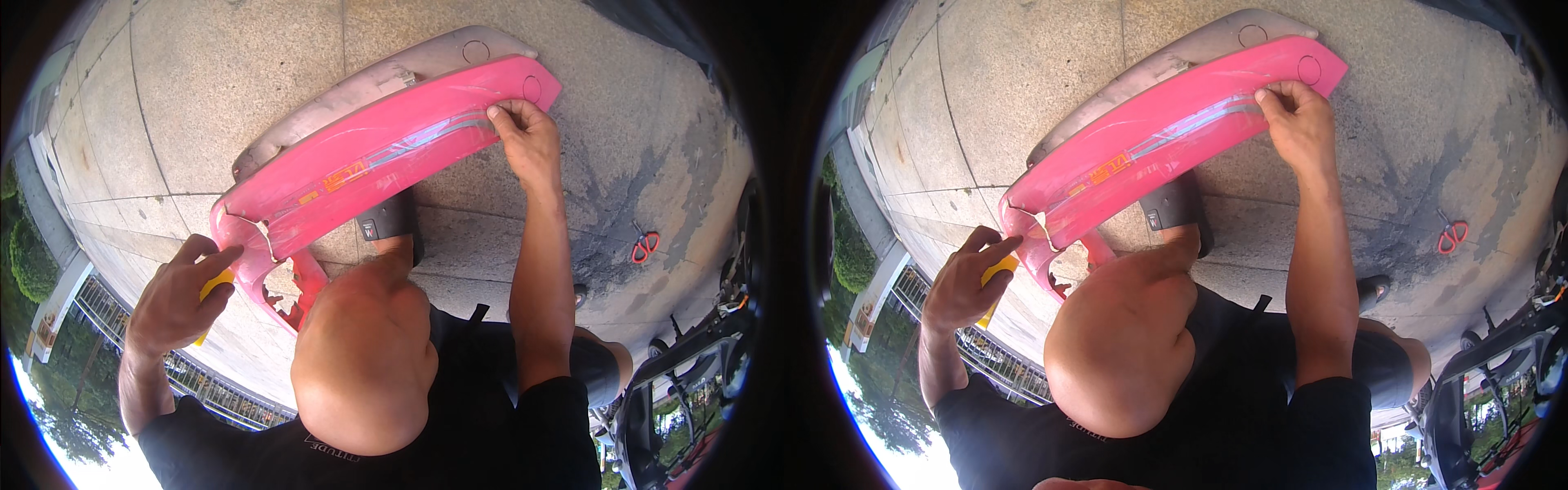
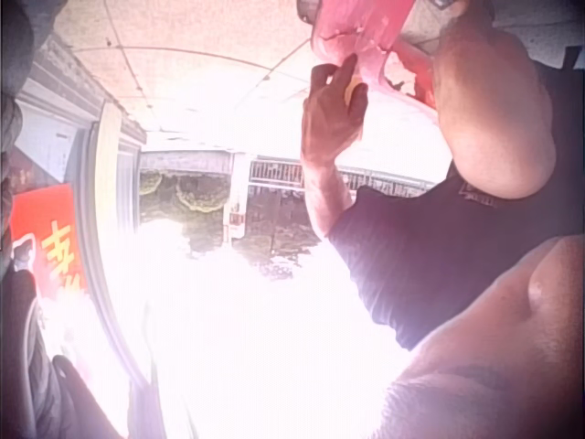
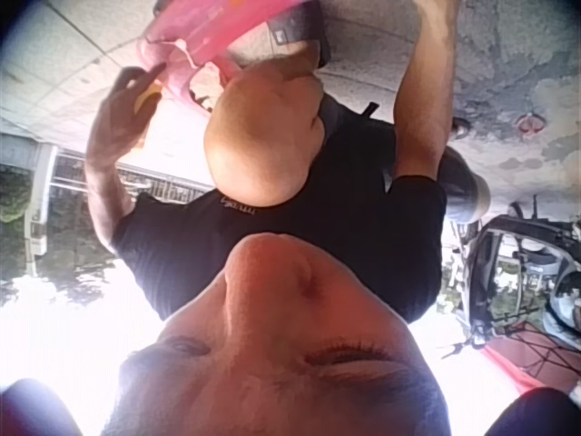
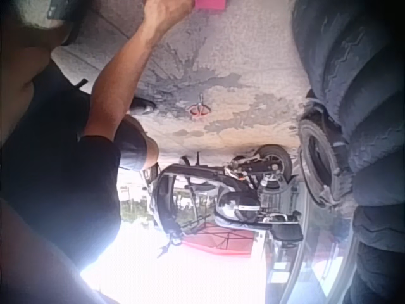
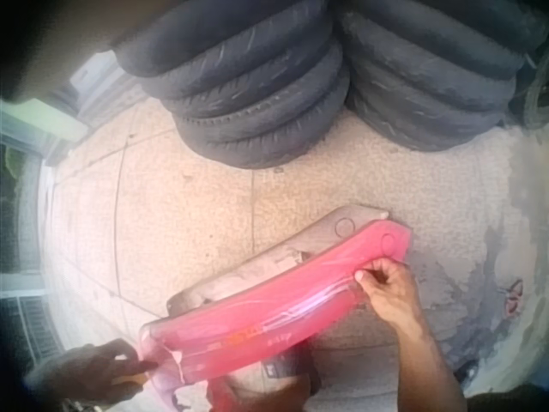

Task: The person applies yellow tape to a pink motorcycle fender, smooths it, and trims the edges with scissors. They then use a utility knife to score or cut the taped area. The fender remains on the ground throughout the task.

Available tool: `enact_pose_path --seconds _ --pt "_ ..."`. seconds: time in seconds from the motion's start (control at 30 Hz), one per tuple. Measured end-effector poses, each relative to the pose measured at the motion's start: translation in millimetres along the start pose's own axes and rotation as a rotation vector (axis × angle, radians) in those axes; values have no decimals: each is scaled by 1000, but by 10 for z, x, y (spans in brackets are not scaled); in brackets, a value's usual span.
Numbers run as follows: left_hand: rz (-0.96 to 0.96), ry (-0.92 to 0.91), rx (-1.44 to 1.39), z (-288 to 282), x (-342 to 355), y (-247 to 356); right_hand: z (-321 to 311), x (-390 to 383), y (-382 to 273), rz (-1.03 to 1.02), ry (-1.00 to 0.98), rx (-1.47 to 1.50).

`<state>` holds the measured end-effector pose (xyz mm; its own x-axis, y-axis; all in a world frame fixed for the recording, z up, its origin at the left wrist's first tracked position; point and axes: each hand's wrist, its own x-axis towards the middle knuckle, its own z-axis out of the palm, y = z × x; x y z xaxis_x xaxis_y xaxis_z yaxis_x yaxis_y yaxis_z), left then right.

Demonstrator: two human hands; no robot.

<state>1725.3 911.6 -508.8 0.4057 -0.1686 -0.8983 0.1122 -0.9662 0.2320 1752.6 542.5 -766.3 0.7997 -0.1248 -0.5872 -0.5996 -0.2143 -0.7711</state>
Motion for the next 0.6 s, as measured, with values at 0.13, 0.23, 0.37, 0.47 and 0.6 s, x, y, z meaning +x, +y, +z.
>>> enact_pose_path --seconds 0.13,0.23,0.37,0.47,0.6 --pt "10 13 5 -4 -10 14 1 1 16 -10 6 -5" --pt "10 9 -2 -14 -22 30 1 4 34 -20 7 8" --pt "35 0 -24 -49 -64 61 0 15 46 -23 -1 5" --pt "49 -1 -59 -68 -103 82 -1 15 38 -20 4 -8" --pt "65 14 -82 -55 -103 74 -5 8 23 -11 3 -1"
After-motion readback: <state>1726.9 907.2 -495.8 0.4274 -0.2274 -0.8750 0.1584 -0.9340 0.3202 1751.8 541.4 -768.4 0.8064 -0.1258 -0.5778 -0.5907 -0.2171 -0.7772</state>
